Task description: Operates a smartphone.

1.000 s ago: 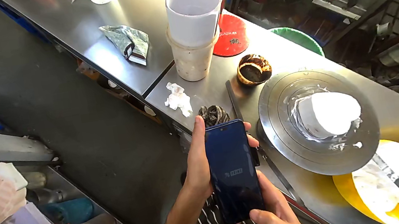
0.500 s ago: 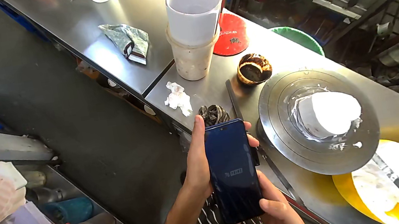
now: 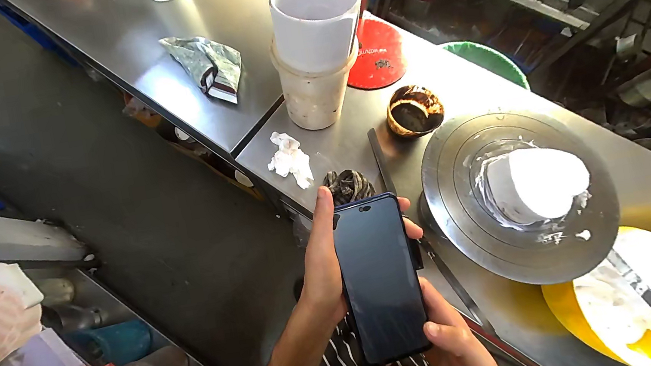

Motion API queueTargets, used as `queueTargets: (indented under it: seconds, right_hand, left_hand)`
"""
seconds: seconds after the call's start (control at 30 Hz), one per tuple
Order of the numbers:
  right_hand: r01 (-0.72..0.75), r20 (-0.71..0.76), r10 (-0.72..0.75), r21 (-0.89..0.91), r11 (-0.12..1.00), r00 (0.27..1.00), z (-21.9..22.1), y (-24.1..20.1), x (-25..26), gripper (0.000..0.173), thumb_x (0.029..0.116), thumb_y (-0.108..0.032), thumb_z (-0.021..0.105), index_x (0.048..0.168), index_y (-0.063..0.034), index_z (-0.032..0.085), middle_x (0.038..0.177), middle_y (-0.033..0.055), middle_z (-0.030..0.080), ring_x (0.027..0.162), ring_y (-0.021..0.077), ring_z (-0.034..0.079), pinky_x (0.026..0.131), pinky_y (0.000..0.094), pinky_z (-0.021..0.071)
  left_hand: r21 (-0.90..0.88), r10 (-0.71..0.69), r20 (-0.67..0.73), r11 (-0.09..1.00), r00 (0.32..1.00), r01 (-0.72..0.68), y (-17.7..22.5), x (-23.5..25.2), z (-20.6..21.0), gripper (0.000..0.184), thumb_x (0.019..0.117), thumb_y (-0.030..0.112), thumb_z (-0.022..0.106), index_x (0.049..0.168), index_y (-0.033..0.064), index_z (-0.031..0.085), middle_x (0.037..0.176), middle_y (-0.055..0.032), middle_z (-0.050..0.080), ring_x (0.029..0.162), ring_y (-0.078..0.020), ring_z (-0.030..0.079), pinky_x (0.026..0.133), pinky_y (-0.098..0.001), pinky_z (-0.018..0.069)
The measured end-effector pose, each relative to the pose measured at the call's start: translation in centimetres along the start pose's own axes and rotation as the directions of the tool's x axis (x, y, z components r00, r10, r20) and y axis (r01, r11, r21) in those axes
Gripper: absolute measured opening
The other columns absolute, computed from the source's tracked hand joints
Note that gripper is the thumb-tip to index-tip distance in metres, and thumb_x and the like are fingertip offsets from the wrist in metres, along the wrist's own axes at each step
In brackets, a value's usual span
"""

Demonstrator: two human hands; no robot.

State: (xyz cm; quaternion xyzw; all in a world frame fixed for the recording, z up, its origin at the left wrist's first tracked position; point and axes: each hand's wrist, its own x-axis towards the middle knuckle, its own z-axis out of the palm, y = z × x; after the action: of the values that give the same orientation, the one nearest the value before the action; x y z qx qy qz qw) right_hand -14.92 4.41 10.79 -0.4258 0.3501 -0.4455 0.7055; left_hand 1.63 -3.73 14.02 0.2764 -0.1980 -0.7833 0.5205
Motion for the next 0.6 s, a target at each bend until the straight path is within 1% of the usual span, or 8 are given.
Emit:
queueTargets:
  seconds: [0.1, 0.2, 0.33, 0.43, 0.47, 0.6]
  right_hand:
    - [0.008, 0.013, -0.008, -0.005, 1.000, 1.000, -0.01, 0.02, 0.00, 0.055, 0.0978, -0.046, 0.057, 0.141, -0.0129, 0.050, 0.131, -0.0039, 0.066, 0.121, 0.0063, 0.061, 0.104, 0.0307, 0.0513]
    - [0.012, 0.006, -0.012, -0.005, 1.000, 1.000, -0.05, 0.07, -0.01, 0.054, 0.0974, -0.046, 0.057, 0.141, -0.0132, 0.051, 0.131, -0.0042, 0.066, 0.121, 0.0058, 0.061, 0.104, 0.0304, 0.0507]
    - [0.011, 0.004, -0.011, -0.001, 1.000, 1.000, -0.08, 0.14, 0.00, 0.052, 0.0972, -0.043, 0.057, 0.139, -0.0130, 0.051, 0.130, -0.0038, 0.067, 0.120, 0.0061, 0.062, 0.104, 0.0304, 0.0514]
    - [0.064, 0.072, -0.060, -0.054, 0.997, 0.996, -0.42, 0.26, 0.06, 0.053, 0.0996, -0.041, 0.055, 0.143, -0.0118, 0.047, 0.133, -0.0030, 0.064, 0.122, 0.0061, 0.060, 0.105, 0.0300, 0.0505]
    - [0.089, 0.091, -0.083, -0.074, 0.993, 0.992, -0.43, 0.27, 0.10, 0.053, 0.0999, -0.039, 0.055, 0.145, -0.0114, 0.046, 0.135, -0.0036, 0.064, 0.123, 0.0053, 0.060, 0.105, 0.0291, 0.0506]
    - [0.154, 0.119, -0.137, -0.152, 0.976, 0.983, -0.09, -0.06, 0.11, 0.059, 0.0976, -0.034, 0.064, 0.146, -0.0085, 0.041, 0.135, -0.0054, 0.063, 0.122, 0.0034, 0.061, 0.103, 0.0265, 0.0535]
  left_hand:
    - [0.061, -0.014, 0.001, 0.998, 1.000, 0.013, 0.13, -0.36, -0.25, 0.097, 0.0931, 0.083, 0.016, 0.124, 0.0064, 0.067, 0.100, -0.0131, 0.074, 0.088, -0.0175, 0.074, 0.073, -0.0319, 0.0624]
    - [0.059, -0.021, -0.002, 0.998, 1.000, 0.021, 0.13, -0.39, -0.26, 0.097, 0.0925, 0.083, 0.017, 0.123, 0.0073, 0.068, 0.101, -0.0128, 0.075, 0.089, -0.0172, 0.074, 0.074, -0.0320, 0.0623]
    - [-0.006, -0.008, -0.002, 1.000, 1.000, 0.008, -0.02, -0.03, -0.10, 0.097, 0.0958, 0.079, 0.013, 0.122, 0.0022, 0.067, 0.100, -0.0154, 0.075, 0.091, -0.0200, 0.074, 0.078, -0.0337, 0.0626]
    - [0.010, -0.015, -0.007, 1.000, 1.000, 0.015, -0.01, -0.13, -0.22, 0.098, 0.0953, 0.079, 0.011, 0.123, 0.0040, 0.067, 0.101, -0.0153, 0.074, 0.089, -0.0197, 0.074, 0.075, -0.0332, 0.0628]
    - [-0.004, -0.011, -0.004, 1.000, 1.000, 0.011, -0.04, -0.09, -0.25, 0.097, 0.0960, 0.078, 0.011, 0.124, 0.0027, 0.066, 0.102, -0.0165, 0.074, 0.090, -0.0210, 0.075, 0.077, -0.0343, 0.0630]
    - [-0.035, -0.012, 0.000, 0.999, 1.000, 0.012, -0.04, 0.00, -0.11, 0.097, 0.0968, 0.077, 0.012, 0.123, 0.0013, 0.067, 0.100, -0.0166, 0.075, 0.090, -0.0210, 0.075, 0.077, -0.0341, 0.0631]
